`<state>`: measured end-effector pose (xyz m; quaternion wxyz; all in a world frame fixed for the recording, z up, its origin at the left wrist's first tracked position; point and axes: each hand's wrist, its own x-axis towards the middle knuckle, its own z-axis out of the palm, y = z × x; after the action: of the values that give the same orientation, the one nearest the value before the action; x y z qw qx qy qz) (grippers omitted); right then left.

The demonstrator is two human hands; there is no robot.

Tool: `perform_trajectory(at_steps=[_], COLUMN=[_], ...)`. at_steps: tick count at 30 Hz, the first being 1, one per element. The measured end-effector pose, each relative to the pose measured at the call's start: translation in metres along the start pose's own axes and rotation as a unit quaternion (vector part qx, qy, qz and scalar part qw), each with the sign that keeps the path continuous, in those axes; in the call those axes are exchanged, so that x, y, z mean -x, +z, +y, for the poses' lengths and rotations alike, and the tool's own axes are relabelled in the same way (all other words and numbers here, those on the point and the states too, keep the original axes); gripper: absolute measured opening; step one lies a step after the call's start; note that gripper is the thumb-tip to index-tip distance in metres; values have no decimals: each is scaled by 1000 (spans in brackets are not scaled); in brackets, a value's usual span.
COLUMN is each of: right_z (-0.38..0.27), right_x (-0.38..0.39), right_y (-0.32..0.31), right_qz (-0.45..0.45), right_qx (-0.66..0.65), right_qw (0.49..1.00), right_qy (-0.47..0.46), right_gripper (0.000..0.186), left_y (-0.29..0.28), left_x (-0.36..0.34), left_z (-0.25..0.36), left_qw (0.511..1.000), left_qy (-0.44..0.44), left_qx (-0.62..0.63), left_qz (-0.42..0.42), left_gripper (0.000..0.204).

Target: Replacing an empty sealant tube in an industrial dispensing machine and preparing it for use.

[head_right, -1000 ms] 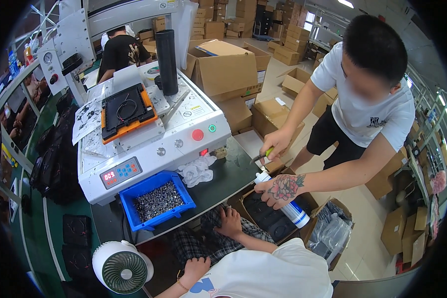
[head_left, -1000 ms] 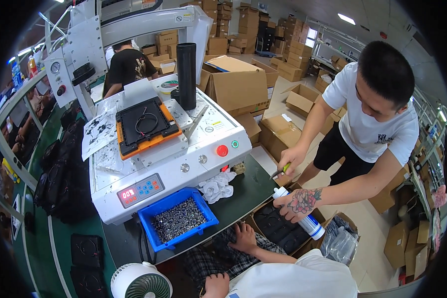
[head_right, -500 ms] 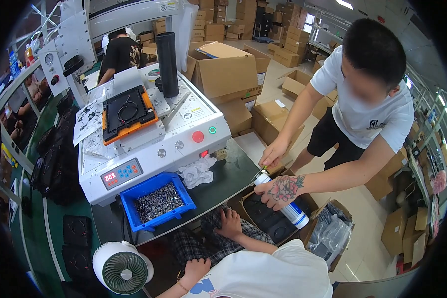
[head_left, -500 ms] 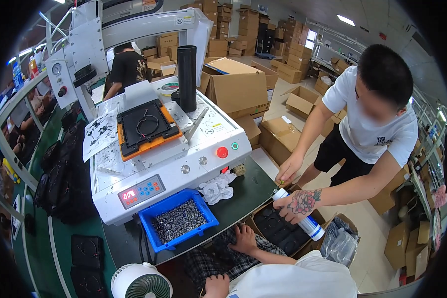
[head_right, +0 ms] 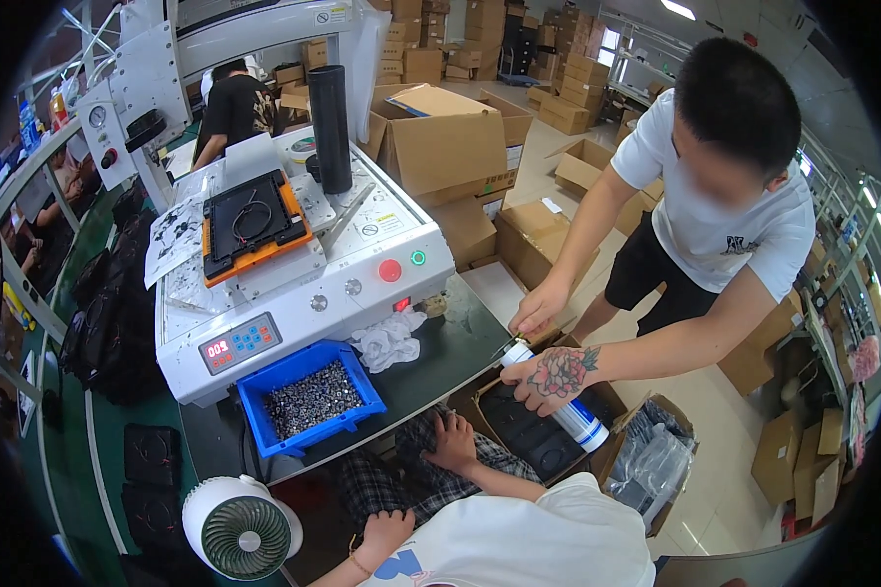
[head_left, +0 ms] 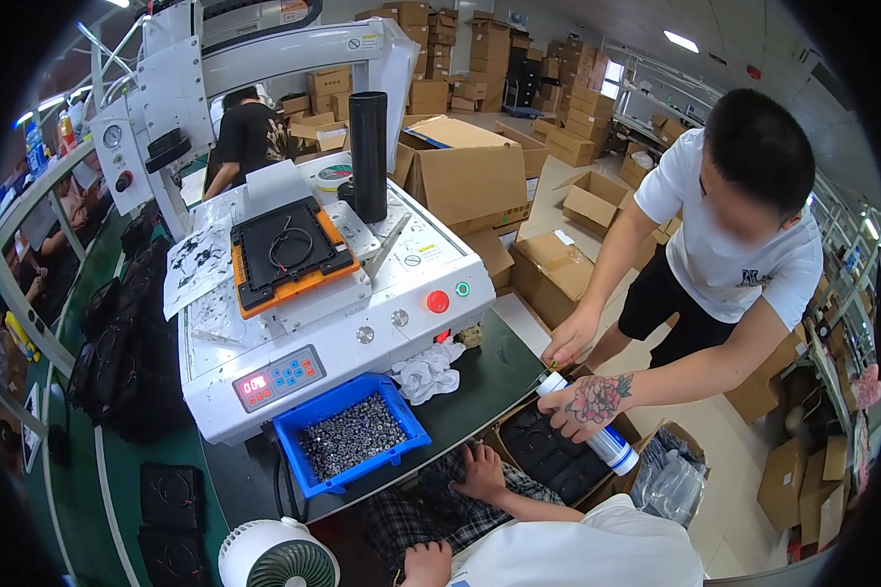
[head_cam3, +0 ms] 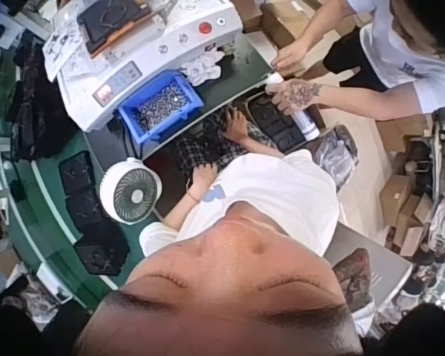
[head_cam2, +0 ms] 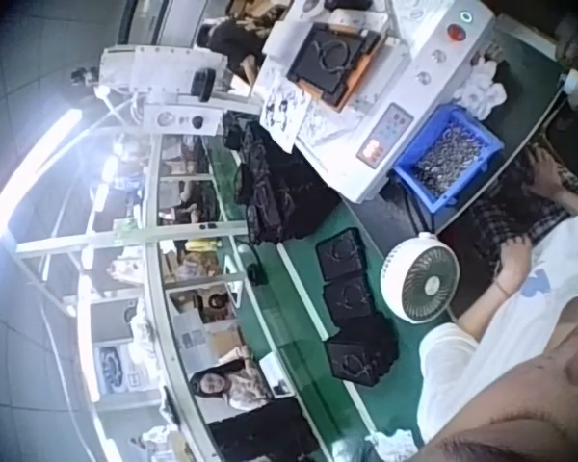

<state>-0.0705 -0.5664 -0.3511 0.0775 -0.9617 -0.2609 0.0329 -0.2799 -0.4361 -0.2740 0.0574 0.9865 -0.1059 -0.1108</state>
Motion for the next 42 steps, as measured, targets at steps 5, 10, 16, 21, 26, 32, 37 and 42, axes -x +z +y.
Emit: perform_trajectory(at_steps=[5, 10, 16, 21, 26, 32, 37, 42], right_z=[-1, -1, 0, -1, -2, -1, -1, -1], right_x=[0, 1, 0, 0, 1, 0, -1, 0], right_y=[0, 0, 1, 1, -1, -2, -1, 1], right_qz=[4, 11, -9, 13, 13, -8, -12, 1], right_qx=[-6, -3, -2, 4, -2, -4, -2, -4], right_qw=[1000, 1000, 1000, 1000, 1000, 1000, 1000, 1000], right_qy=[1, -1, 5, 0, -4, 4, 4, 1], right_gripper=[96, 95, 97, 96, 96, 97, 97, 96], left_y=[2, 5, 5, 3, 2, 3, 2, 1], left_x=[0, 1, 1, 1, 1, 0, 0, 1], left_z=[0, -1, 0, -1, 0, 0, 0, 1], left_qw=[1000, 1000, 1000, 1000, 1000, 1000, 1000, 1000], left_qy=[-4, -3, -1, 0, 0, 0, -5, -5], left_qx=[5, 2, -5, -3, -3, 1, 2, -6], left_qz=[-25, -14, -3, 3, -13, -9, -7, -1], left_gripper=[35, 35, 35, 35, 35, 34, 33, 33])
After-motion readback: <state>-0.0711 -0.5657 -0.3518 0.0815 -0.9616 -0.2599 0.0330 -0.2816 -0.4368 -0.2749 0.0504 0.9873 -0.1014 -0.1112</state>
